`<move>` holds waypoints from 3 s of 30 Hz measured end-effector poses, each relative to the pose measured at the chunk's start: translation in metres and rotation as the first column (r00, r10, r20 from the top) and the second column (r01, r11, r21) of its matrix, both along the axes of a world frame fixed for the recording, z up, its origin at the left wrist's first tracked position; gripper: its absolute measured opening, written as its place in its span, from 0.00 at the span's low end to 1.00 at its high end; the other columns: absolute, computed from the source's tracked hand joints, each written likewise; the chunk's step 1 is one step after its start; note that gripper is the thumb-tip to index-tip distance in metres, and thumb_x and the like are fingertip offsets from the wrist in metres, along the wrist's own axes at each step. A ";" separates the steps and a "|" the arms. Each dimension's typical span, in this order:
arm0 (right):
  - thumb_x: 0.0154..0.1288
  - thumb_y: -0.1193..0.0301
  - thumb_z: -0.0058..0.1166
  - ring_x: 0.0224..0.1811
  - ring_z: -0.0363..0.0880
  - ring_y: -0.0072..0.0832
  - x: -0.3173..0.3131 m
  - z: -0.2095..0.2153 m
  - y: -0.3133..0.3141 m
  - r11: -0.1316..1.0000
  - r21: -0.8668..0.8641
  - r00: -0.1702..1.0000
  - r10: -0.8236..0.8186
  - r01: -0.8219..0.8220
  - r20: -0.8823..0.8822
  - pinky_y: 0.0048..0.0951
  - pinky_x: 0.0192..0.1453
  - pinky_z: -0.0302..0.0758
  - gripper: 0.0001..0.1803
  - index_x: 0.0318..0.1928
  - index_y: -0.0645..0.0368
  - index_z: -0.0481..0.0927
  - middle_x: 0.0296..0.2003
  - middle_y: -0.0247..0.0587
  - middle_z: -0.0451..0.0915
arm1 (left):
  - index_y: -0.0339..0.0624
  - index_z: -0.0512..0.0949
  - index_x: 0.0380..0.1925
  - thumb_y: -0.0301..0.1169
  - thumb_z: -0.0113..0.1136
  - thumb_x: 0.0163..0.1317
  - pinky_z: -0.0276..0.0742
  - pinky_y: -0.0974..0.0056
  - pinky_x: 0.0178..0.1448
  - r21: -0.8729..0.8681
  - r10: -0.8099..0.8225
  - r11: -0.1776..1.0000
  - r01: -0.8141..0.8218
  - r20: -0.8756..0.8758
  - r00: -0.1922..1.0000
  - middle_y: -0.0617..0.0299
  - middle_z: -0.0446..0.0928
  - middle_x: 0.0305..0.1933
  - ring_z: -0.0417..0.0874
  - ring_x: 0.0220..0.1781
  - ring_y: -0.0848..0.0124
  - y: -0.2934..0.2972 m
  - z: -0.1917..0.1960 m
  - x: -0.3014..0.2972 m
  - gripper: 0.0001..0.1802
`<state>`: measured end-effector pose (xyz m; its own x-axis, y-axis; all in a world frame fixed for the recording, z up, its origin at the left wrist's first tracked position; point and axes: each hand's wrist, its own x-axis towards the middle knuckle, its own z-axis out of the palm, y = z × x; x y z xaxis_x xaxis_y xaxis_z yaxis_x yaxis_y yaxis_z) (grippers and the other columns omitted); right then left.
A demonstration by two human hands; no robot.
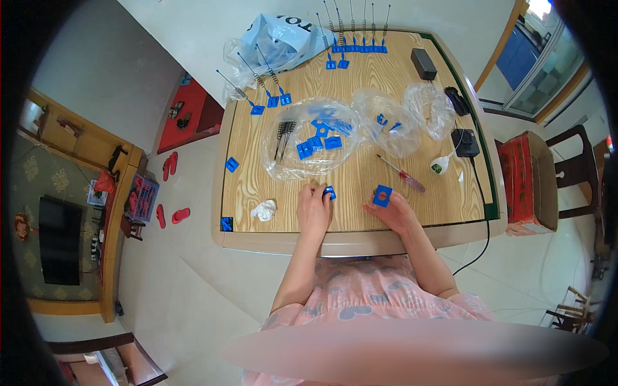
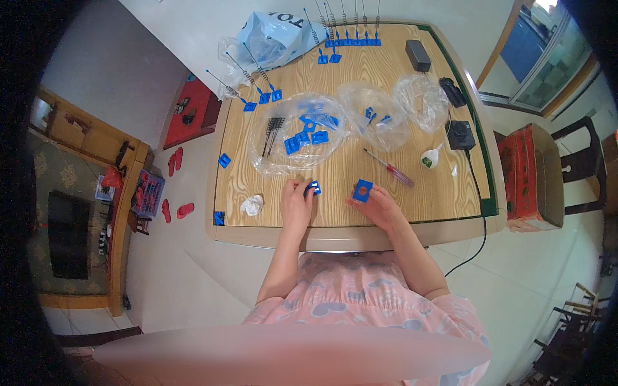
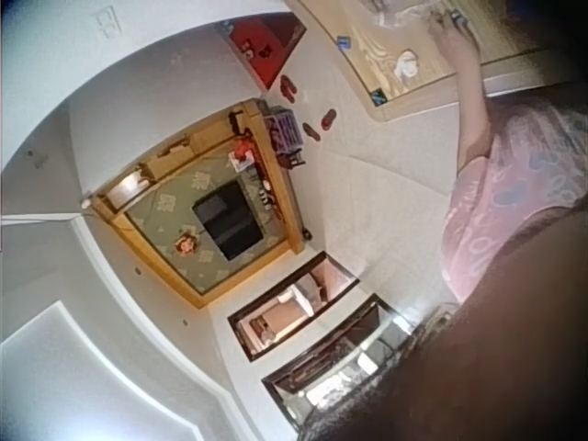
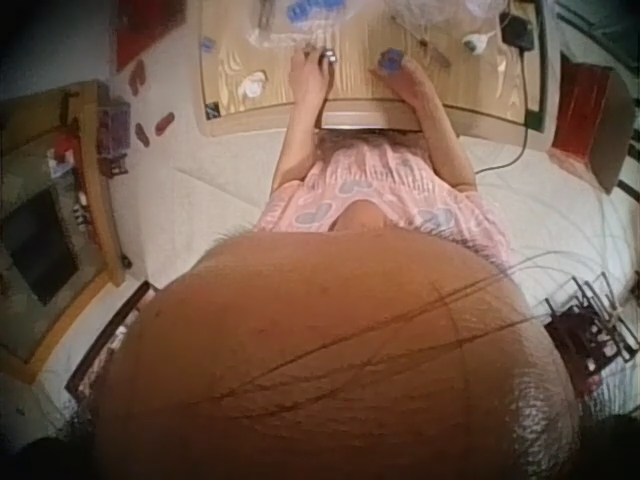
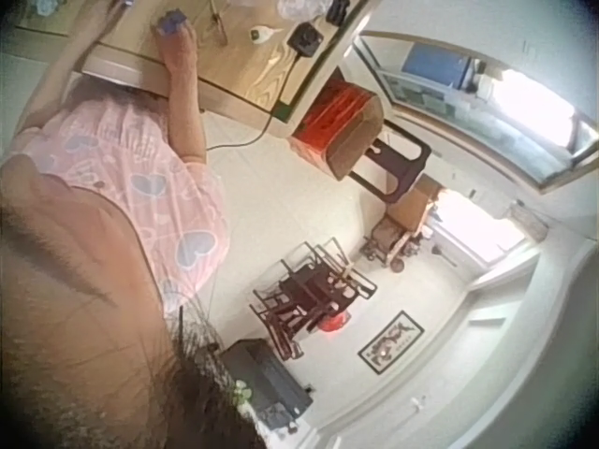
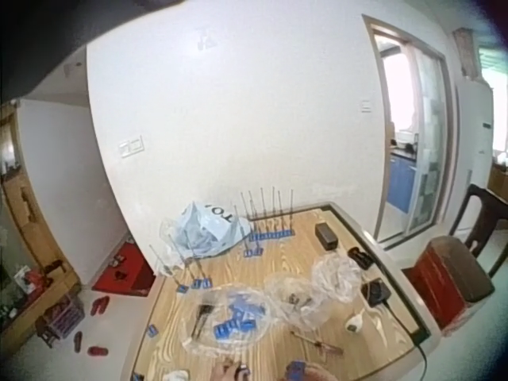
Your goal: Assembling small blue plastic and metal electronic components at a table.
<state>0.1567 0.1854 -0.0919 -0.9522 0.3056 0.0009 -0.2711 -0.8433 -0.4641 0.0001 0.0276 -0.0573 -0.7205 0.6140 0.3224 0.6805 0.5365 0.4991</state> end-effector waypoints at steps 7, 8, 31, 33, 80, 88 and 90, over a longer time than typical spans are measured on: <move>0.59 0.63 0.57 0.47 0.76 0.35 0.003 -0.008 0.003 0.998 -0.068 1.000 -0.004 0.004 0.005 0.51 0.64 0.61 0.20 0.48 0.61 0.73 0.45 0.42 0.77 | 0.36 0.78 0.38 0.28 0.65 0.47 0.72 0.56 0.47 -0.049 -0.153 0.985 0.167 0.205 0.967 0.51 0.72 0.39 0.75 0.43 0.53 -0.005 0.018 -0.011 0.16; 0.60 0.63 0.56 0.47 0.76 0.36 0.002 -0.006 0.002 0.998 -0.059 1.000 -0.006 0.006 0.000 0.51 0.65 0.61 0.20 0.48 0.61 0.73 0.45 0.43 0.77 | 0.36 0.78 0.38 0.28 0.65 0.47 0.72 0.56 0.47 -0.051 -0.154 0.984 0.168 0.206 0.966 0.51 0.72 0.39 0.75 0.43 0.53 -0.007 0.018 -0.014 0.16; 0.57 0.68 0.57 0.50 0.75 0.31 -0.009 0.047 0.014 0.882 0.472 0.996 -0.029 -0.014 0.084 0.37 0.60 0.67 0.20 0.50 0.60 0.75 0.46 0.37 0.78 | 0.33 0.71 0.46 0.17 0.58 0.55 0.78 0.66 0.49 0.685 -0.655 0.729 0.012 0.692 0.305 0.55 0.78 0.45 0.80 0.45 0.70 -0.025 0.009 -0.006 0.17; 0.54 0.69 0.60 0.47 0.76 0.30 -0.017 0.098 0.005 0.369 0.928 0.986 -0.127 -0.057 0.111 0.34 0.55 0.69 0.19 0.47 0.59 0.77 0.42 0.37 0.79 | 0.33 0.70 0.48 0.16 0.56 0.56 0.78 0.65 0.50 0.735 -0.700 0.674 -0.071 0.667 0.257 0.55 0.78 0.45 0.80 0.45 0.69 -0.025 0.013 -0.001 0.18; 0.46 0.60 0.61 0.42 0.76 0.32 -0.073 0.159 -0.047 -0.797 0.604 0.967 -0.126 0.035 -0.222 0.48 0.63 0.57 0.17 0.35 0.54 0.77 0.30 0.35 0.78 | 0.37 0.69 0.43 0.13 0.54 0.54 0.78 0.63 0.51 0.852 -0.816 0.494 -0.172 0.523 0.247 0.58 0.78 0.41 0.80 0.44 0.71 -0.022 0.010 -0.013 0.16; 0.47 0.63 0.63 0.47 0.74 0.33 -0.070 0.163 -0.047 -0.771 0.637 0.981 -0.137 -0.019 -0.137 0.50 0.64 0.58 0.18 0.39 0.54 0.76 0.36 0.34 0.78 | 0.37 0.69 0.40 0.14 0.56 0.55 0.78 0.66 0.50 0.866 -0.835 0.471 -0.167 0.499 0.231 0.57 0.79 0.41 0.80 0.45 0.71 -0.023 0.009 -0.014 0.14; 0.47 0.63 0.62 0.47 0.74 0.33 -0.069 0.162 -0.046 -0.760 0.650 0.978 -0.132 0.005 -0.162 0.50 0.64 0.58 0.18 0.39 0.53 0.76 0.36 0.34 0.78 | 0.37 0.69 0.40 0.14 0.56 0.55 0.78 0.66 0.51 0.866 -0.835 0.471 -0.167 0.499 0.232 0.57 0.79 0.41 0.80 0.45 0.70 -0.023 0.010 -0.013 0.14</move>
<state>0.0879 0.1392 0.0696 -0.9298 -0.1068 0.3522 -0.1720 0.9721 -0.1594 -0.0131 0.0049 -0.0473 -0.5790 0.7989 0.1629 -0.4100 -0.4579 0.7888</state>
